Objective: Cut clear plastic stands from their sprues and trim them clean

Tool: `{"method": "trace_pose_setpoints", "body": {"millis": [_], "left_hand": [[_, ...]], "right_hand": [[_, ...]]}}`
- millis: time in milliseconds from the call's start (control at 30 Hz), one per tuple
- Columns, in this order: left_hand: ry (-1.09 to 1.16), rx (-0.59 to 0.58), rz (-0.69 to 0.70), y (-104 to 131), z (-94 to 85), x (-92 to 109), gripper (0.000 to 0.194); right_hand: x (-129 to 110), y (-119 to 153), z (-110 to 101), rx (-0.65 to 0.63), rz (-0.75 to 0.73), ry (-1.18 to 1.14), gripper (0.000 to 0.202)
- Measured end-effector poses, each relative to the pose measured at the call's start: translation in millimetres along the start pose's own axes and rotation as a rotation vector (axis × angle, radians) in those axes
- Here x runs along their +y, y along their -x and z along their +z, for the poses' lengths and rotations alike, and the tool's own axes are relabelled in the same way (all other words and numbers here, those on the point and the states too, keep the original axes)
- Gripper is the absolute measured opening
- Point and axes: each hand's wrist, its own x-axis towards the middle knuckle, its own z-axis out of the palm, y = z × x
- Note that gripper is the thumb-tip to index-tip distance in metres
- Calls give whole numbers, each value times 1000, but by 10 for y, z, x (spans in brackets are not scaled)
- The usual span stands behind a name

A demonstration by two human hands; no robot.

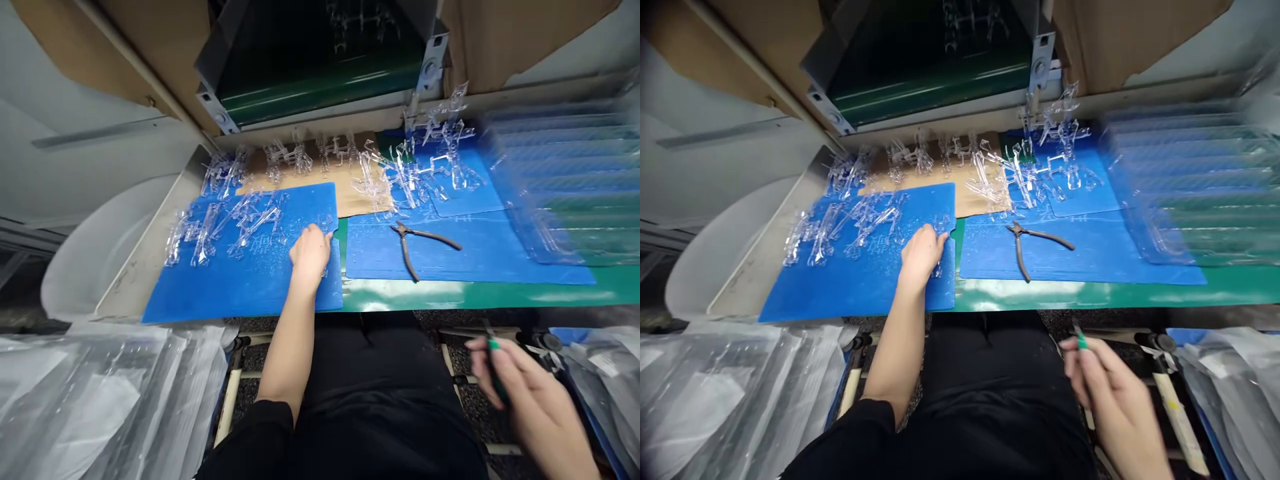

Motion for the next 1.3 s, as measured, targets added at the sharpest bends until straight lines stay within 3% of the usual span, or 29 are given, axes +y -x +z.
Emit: {"method": "trace_pose_setpoints", "body": {"millis": [67,133,233,300,367,467,667,900,1300], "left_hand": [[54,-53,73,-29,-16,-38,6],[199,-103,187,149,-86,-112,2],[638,-193,366,674,-205,-285,4],[855,-215,397,1041,-228,-412,11],[886,-155,401,1320,-196,-518,16],[823,-6,513,1533,-121,-619,15],[726,75,620,1610,-135,-685,15],[661,171,748,1599,-85,-642,18],[597,165,727,1651,-166,-541,13]], "right_hand": [[6,-77,263,-124,-5,-94,34],[-62,-262,504,-230,-81,-133,30],[-230,-536,727,-299,-221,-122,26],[-328,-643,797,-339,-294,-89,24],[-392,-693,842,-362,-394,-25,22],[-440,-722,899,-356,-592,94,20],[-505,-738,862,-427,-771,308,28],[-563,-722,694,-459,-771,417,35],[-556,-687,605,-513,-777,474,35]]}}
